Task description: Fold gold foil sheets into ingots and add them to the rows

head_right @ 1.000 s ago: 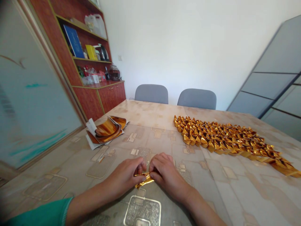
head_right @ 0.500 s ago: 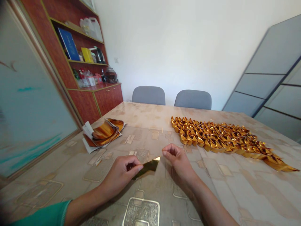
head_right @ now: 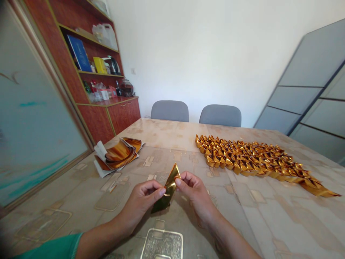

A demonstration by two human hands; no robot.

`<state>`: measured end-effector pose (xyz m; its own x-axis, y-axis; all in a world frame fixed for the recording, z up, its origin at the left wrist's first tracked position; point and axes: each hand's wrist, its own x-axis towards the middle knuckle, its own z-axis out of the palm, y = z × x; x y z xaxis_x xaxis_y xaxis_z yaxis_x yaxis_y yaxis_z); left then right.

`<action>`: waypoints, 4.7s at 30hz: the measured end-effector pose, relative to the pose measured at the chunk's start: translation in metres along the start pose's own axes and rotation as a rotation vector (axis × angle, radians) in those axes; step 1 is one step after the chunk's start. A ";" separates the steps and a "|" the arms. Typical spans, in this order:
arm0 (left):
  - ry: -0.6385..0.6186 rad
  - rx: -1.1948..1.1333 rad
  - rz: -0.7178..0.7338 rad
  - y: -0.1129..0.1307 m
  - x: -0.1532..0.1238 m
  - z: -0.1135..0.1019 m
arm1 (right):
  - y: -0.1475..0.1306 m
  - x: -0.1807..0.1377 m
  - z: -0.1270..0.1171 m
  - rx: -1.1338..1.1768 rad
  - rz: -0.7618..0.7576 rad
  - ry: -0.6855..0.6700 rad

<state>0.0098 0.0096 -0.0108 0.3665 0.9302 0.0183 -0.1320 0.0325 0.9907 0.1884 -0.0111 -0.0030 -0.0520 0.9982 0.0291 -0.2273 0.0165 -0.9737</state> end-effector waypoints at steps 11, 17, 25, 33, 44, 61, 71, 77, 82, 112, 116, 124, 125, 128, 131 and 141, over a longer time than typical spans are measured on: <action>0.079 -0.074 -0.056 -0.004 0.002 0.000 | -0.003 -0.001 0.005 -0.175 -0.023 -0.104; 0.180 -0.160 -0.032 -0.002 0.002 0.001 | 0.018 -0.001 0.010 -0.106 0.027 -0.150; 0.060 -0.198 -0.131 0.009 0.007 -0.004 | 0.010 -0.002 0.004 -0.221 -0.009 -0.179; 0.073 -0.307 -0.229 0.010 0.005 -0.005 | 0.005 -0.001 0.006 -0.302 -0.087 -0.110; 0.054 -0.521 -0.374 0.009 0.004 -0.009 | -0.004 -0.007 -0.008 -0.589 -0.312 -0.296; -0.003 -0.404 -0.344 0.008 0.001 -0.005 | -0.015 -0.004 -0.016 -0.848 -0.523 -0.435; 0.009 -0.284 -0.204 0.013 -0.001 -0.003 | -0.019 -0.004 -0.012 -0.731 -0.489 -0.363; -0.006 -0.259 -0.160 0.012 -0.004 0.001 | -0.010 -0.008 0.005 -0.581 -0.309 -0.132; -0.002 -0.287 -0.232 0.006 -0.005 0.001 | -0.008 -0.007 0.009 -0.645 -0.281 -0.045; -0.040 -0.298 -0.385 0.005 -0.005 -0.001 | 0.001 -0.010 0.012 -0.540 -0.162 -0.081; -0.069 -0.306 -0.410 0.006 -0.006 -0.002 | 0.002 -0.009 0.013 -0.610 -0.208 -0.059; -0.067 -0.381 -0.357 0.008 -0.003 -0.002 | 0.002 -0.009 0.011 -0.335 -0.149 -0.056; -0.037 -0.402 -0.321 0.008 -0.002 -0.002 | 0.001 -0.008 0.010 -0.297 -0.139 -0.040; 0.059 -0.432 -0.248 0.008 -0.002 -0.002 | 0.000 -0.006 0.009 -0.269 -0.078 -0.038; 0.048 -0.425 -0.222 0.005 -0.004 -0.002 | 0.002 -0.007 0.014 -0.204 -0.030 -0.050; 0.038 -0.347 -0.174 0.000 -0.004 -0.002 | -0.008 -0.011 0.023 -0.148 -0.011 -0.003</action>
<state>0.0065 0.0063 -0.0107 0.3769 0.9127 -0.1576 -0.3767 0.3065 0.8741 0.1684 -0.0240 0.0094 -0.0531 0.9978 0.0401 -0.0825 0.0357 -0.9960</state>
